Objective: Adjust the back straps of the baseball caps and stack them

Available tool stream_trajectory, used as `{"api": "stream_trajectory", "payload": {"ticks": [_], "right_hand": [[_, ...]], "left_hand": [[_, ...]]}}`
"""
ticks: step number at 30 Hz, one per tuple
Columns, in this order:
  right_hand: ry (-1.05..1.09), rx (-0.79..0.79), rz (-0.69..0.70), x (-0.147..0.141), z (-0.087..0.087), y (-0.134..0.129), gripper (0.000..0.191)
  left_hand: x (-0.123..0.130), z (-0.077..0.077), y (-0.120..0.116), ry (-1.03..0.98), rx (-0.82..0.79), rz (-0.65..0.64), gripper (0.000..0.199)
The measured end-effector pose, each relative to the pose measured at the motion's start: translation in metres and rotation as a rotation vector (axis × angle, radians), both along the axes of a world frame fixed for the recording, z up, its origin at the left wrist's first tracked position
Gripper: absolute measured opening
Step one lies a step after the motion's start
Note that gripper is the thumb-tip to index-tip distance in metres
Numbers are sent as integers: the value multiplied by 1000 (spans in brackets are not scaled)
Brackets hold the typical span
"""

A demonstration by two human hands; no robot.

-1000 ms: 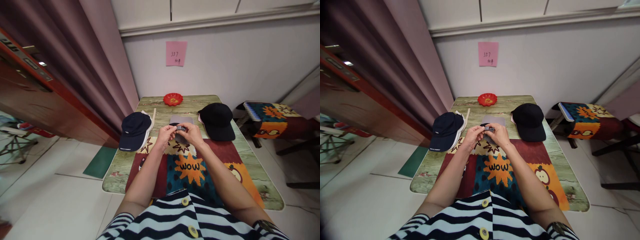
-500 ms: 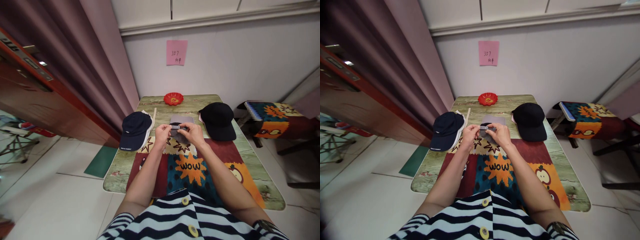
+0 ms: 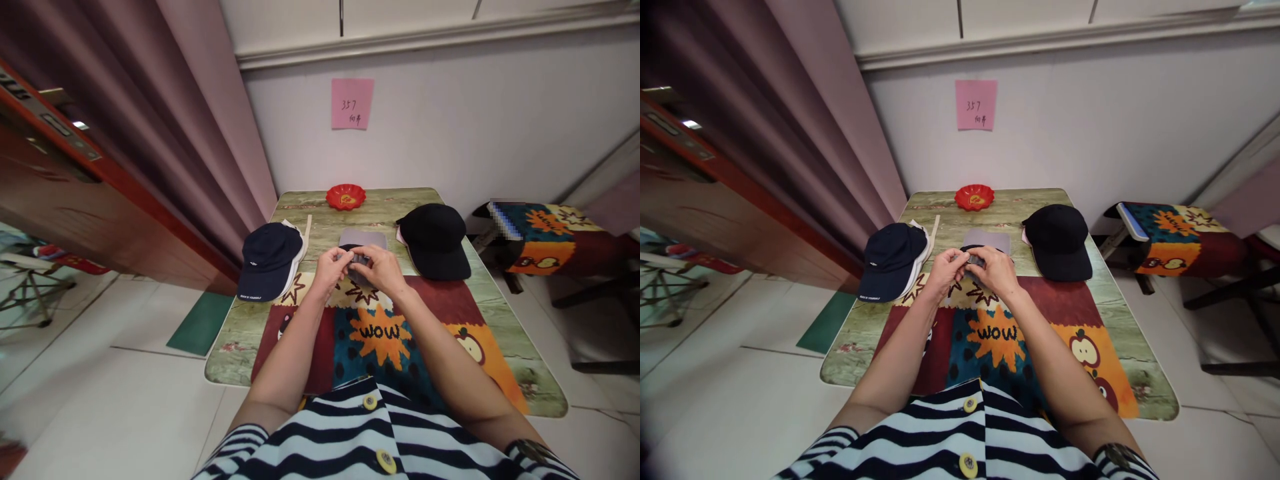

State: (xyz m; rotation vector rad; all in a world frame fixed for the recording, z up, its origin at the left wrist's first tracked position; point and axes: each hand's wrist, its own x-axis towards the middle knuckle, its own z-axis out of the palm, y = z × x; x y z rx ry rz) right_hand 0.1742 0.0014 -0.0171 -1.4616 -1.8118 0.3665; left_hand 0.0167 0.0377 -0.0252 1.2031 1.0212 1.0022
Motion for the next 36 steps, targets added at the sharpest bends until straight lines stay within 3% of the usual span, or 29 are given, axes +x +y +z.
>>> {"api": "stream_trajectory", "payload": {"ticks": [7, 15, 20, 22, 24, 27, 32, 36], "right_hand": [[-120, 25, -64, -2, 0, -1, 25], [-90, 24, -19, -2, -5, -1, 23], [-45, 17, -23, 0, -2, -1, 22], [-15, 26, -30, 2, -1, 0, 23], [46, 18, -28, 5, 0, 2, 26], [82, -74, -13, 16, -2, 3, 38], [-116, -258, 18, 45, -4, 1, 25], [-26, -285, 49, 56, -6, 1, 36]], "left_hand": [[4, -2, 0, -75, 23, 28, 38], [6, -14, 1, -10, 79, 50, 32], [2, -11, 7, 85, 257, 70, 23], [-1, -6, 11, 115, 290, 23, 33], [-5, -1, 15, 153, 233, -117, 41], [-12, 3, 20, 233, 202, -257, 30], [-22, 6, 25, 246, 253, -271, 28], [-25, 6, 26, 251, 227, -318, 28]]}}
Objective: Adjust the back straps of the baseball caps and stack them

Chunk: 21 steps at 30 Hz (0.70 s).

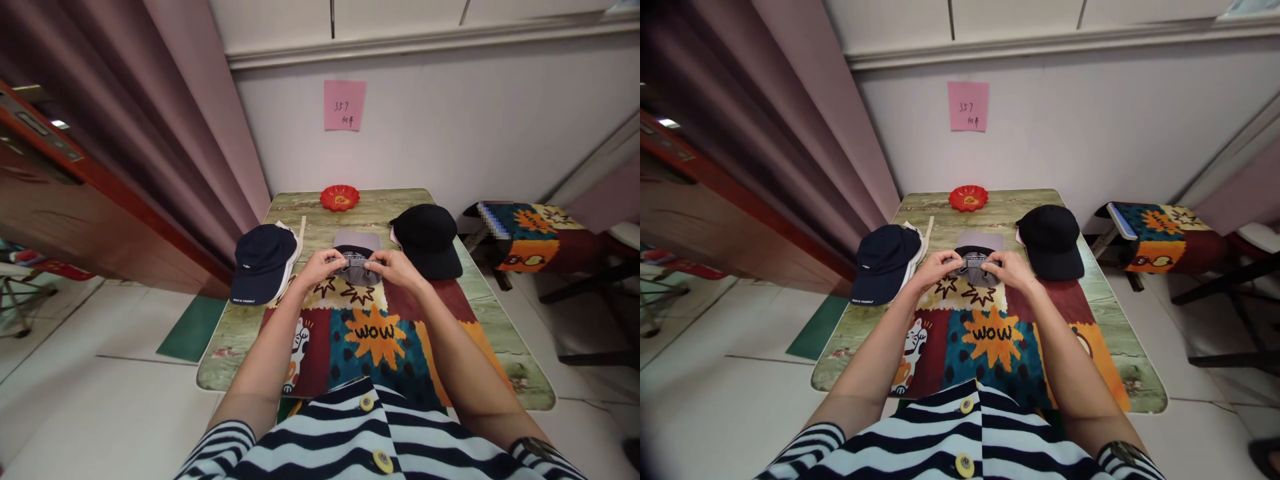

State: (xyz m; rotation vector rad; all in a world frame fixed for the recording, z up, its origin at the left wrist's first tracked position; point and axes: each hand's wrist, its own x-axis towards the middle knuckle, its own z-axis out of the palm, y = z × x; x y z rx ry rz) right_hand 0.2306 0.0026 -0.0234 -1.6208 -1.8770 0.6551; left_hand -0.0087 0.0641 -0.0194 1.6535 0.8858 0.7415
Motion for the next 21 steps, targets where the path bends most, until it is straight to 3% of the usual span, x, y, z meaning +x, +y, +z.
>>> {"api": "stream_trajectory", "payload": {"ticks": [7, 11, 13, 15, 17, 19, 21], "right_hand": [[128, 42, 17, 0, -6, -6, 35], [190, 114, -129, 19, -16, -8, 38], [55, 143, -226, 29, -24, -7, 44], [-137, 145, -217, 33, -34, -5, 59], [-254, 135, -138, 32, -42, -3, 67], [-257, 145, -69, 29, -44, -1, 54], [-144, 169, -30, 27, -37, 0, 29]], "left_hand": [[-14, -2, 4, 128, 248, -5, 29], [-28, -10, 6, 296, 320, 28, 87], [-29, -17, 5, 430, 371, 41, 93], [-24, -24, 3, 509, 417, 40, 84], [-15, -28, 2, 493, 463, 42, 58], [-9, -27, 4, 406, 467, 52, 28], [-8, -17, 8, 249, 377, 43, 11]]}}
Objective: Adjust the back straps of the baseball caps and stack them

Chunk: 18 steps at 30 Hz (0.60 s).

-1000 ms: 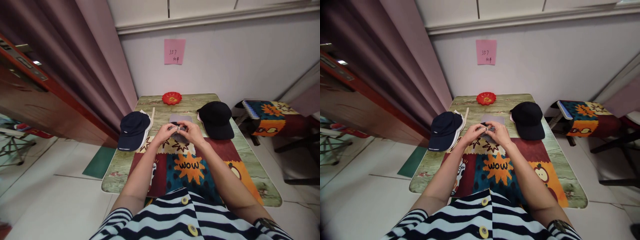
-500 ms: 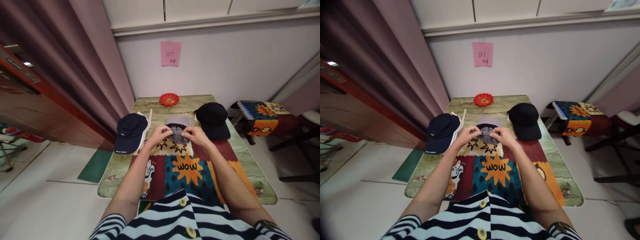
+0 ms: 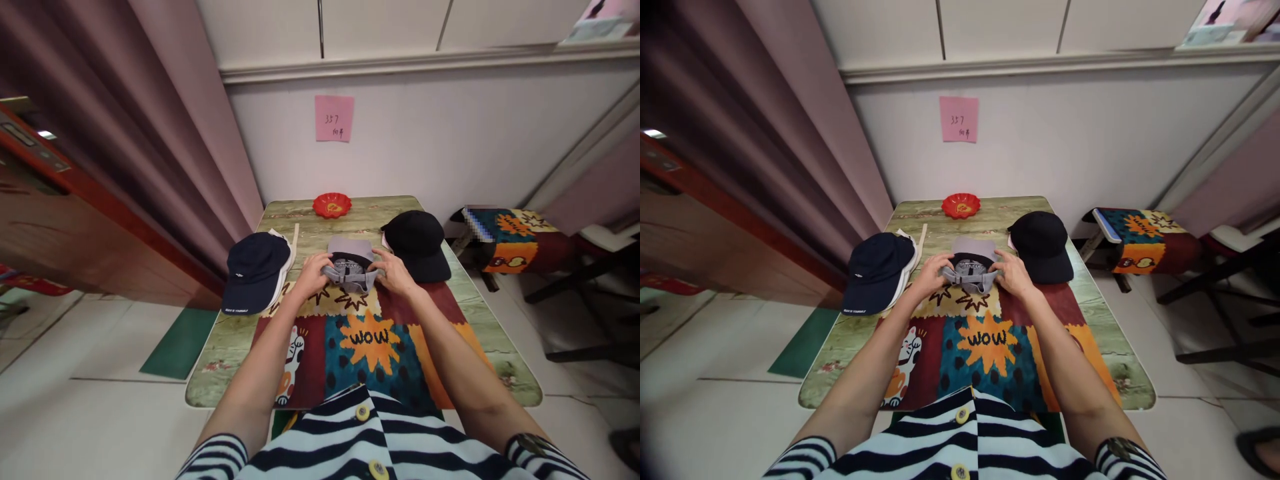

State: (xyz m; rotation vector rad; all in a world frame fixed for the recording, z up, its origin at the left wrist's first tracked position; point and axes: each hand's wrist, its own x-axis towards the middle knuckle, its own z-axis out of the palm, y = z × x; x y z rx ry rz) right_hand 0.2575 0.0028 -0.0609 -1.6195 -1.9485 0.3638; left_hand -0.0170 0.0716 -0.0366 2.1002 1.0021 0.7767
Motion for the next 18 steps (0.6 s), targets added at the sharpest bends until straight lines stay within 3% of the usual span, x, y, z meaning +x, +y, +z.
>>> {"api": "stream_trajectory", "payload": {"ticks": [2, 6, 8, 10, 13, 18], "right_hand": [[228, 12, 54, 1, 16, 1, 16], [808, -87, 115, -3, 57, 2, 30], [1057, -154, 86, -14, 69, 4, 35], [1269, -214, 34, -29, 70, 7, 34], [1495, -344, -29, -53, 51, 12, 24], [1651, -509, -29, -67, 17, 12, 17]], "left_hand": [[-4, 17, 6, -221, -180, -31, 8], [-15, 56, 13, -717, -512, 8, 34], [-15, 66, 10, -880, -583, 45, 41], [-9, 63, 1, -967, -612, 87, 57], [3, 40, -19, -1011, -635, 154, 81], [16, 3, -39, -998, -768, 158, 84]]}}
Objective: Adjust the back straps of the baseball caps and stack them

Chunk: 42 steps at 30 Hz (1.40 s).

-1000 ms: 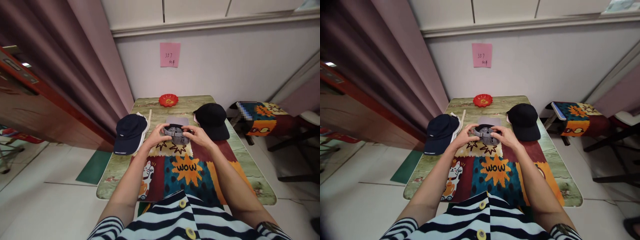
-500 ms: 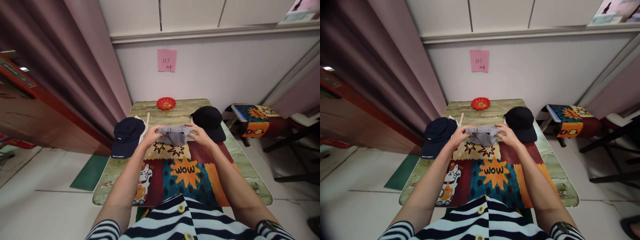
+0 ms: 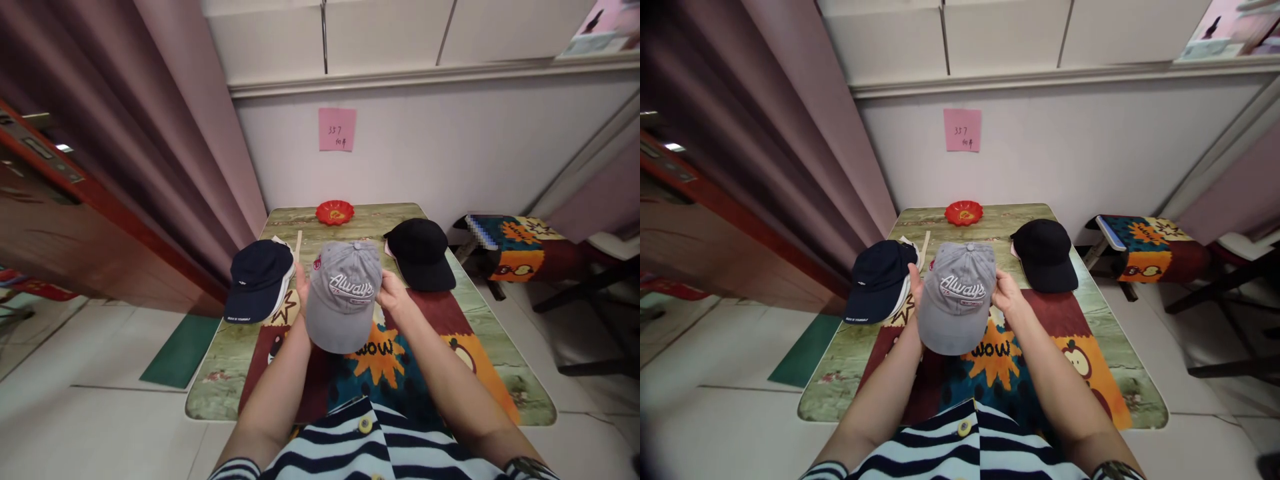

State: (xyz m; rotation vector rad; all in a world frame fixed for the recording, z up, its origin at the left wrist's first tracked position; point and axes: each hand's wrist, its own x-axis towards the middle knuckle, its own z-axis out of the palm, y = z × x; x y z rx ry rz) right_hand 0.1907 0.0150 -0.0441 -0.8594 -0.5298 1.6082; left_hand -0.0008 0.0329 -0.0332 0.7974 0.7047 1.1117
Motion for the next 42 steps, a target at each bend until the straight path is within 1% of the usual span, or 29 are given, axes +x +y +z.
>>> {"api": "stream_trajectory", "payload": {"ticks": [2, 3, 5, 7, 8, 9, 11, 12, 13, 15, 16, 18, 20, 22, 24, 25, 26, 28, 29, 31, 32, 34, 36, 38, 42], "right_hand": [[34, -9, -26, 3, -4, -6, 20], [54, -7, -26, 5, -5, -12, 24], [106, -12, 33, 5, -6, -28, 40], [180, -51, 131, -2, -11, -50, 51], [233, -87, 156, -8, -14, -63, 50], [298, -130, 146, -15, -18, -75, 43], [406, -207, 11, -27, -25, -94, 17], [436, -227, -67, -32, -26, -100, 12], [448, -235, -135, -33, -24, -101, 15], [425, -214, -225, -27, -14, -94, 21], [394, -189, -245, -19, -5, -86, 23], [309, -126, -282, 6, 18, -64, 28], [232, -26, -355, 38, 44, -41, 26], [241, 62, -457, 74, 67, -20, 24], [269, 153, -546, 108, 81, -4, 22], [283, 184, -584, 124, 84, 0, 21], [290, 196, -619, 138, 82, 3, 20], [276, 145, -698, 161, 69, 4, 17], [245, 72, -742, 169, 58, 2, 14], [140, -150, -824, 180, 31, -5, 8], [113, -219, -839, 184, 17, -9, 7], [72, -320, -855, 187, -8, -16, 9], [37, -370, -856, 190, -24, -20, 10], [-5, -394, -854, 194, -32, -21, 10], [-114, -366, -848, 199, -33, -17, 6]], "left_hand": [[1, -5, 4, -20, -23, -14, 74], [1, -5, 7, -31, -28, -10, 67], [2, -4, 14, -61, -41, 12, 56], [3, -3, 19, -85, -60, 27, 50], [3, -3, 20, -88, -67, 35, 49], [4, -4, 21, -86, -69, 44, 48], [6, -9, 21, -69, -66, 54, 48], [7, -13, 19, -58, -67, 48, 50], [8, -19, 17, -47, -79, 30, 53], [11, -32, 9, -25, -135, -34, 63], [13, -39, 4, -17, -175, -75, 68], [17, -53, -7, 2, -242, -135, 74], [20, -65, -17, 24, -254, -154, 70], [21, -73, -24, 33, -224, -152, 63], [21, -78, -28, 30, -189, -149, 58], [21, -79, -28, 28, -179, -150, 57], [21, -80, -28, 24, -173, -150, 55], [21, -80, -27, 11, -166, -153, 52], [20, -80, -26, 3, -163, -157, 50], [20, -80, -26, -1, -156, -168, 47], [20, -80, -25, 2, -153, -175, 45], [19, -80, -25, 11, -151, -188, 43], [19, -80, -25, 16, -150, -199, 43], [18, -80, -25, 15, -149, -204, 42], [18, -81, -25, 11, -150, -203, 40]]}}
